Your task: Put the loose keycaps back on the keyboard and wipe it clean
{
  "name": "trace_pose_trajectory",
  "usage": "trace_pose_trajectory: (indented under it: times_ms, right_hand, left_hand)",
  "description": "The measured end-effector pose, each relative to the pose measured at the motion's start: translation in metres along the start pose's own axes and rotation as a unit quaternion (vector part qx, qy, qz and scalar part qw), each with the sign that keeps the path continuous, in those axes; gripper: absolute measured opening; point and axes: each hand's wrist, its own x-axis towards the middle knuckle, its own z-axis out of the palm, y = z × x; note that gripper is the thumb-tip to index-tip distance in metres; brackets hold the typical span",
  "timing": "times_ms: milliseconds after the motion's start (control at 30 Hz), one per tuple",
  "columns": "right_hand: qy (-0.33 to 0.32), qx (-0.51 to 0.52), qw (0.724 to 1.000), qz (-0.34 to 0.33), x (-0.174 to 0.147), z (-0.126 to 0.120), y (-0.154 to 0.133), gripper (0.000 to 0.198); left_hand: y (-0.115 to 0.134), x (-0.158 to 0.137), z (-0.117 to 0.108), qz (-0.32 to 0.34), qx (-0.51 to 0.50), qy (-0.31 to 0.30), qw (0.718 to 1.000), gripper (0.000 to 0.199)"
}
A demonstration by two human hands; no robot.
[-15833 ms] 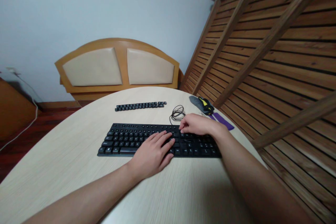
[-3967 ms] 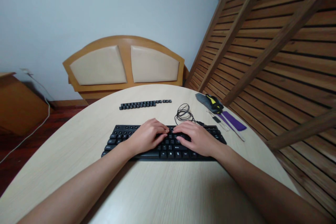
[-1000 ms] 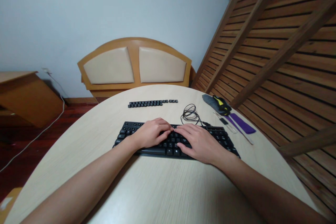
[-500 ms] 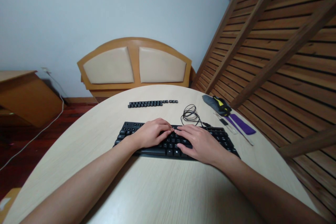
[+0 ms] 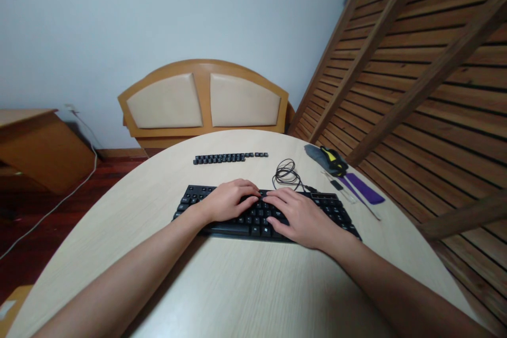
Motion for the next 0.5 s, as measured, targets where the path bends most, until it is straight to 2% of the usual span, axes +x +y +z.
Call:
trace_pose_trajectory:
  times_ms: [133,233,367,500]
  right_hand:
    - [0.003,0.007,1.0,0.002,0.0,-0.001,0.0,0.035]
    - [0.003,0.009,1.0,0.0,0.0,-0.001,-0.001,0.034]
    - [-0.007,0.01,1.0,0.001,0.0,0.0,-0.001,0.035]
    - [-0.009,0.01,1.0,0.003,0.0,-0.001,-0.001,0.035]
  left_hand:
    - [-0.019,0.005,-0.001,-0.047,0.086,0.021,0.995,0.036]
    - [-0.045,0.012,0.0,-0.066,0.172,0.005,0.983,0.038]
    - [-0.077,0.022,0.002,-0.087,0.2,-0.003,0.976,0.038]
    - [-0.095,0.033,0.007,-0.106,0.216,-0.024,0.97,0.033]
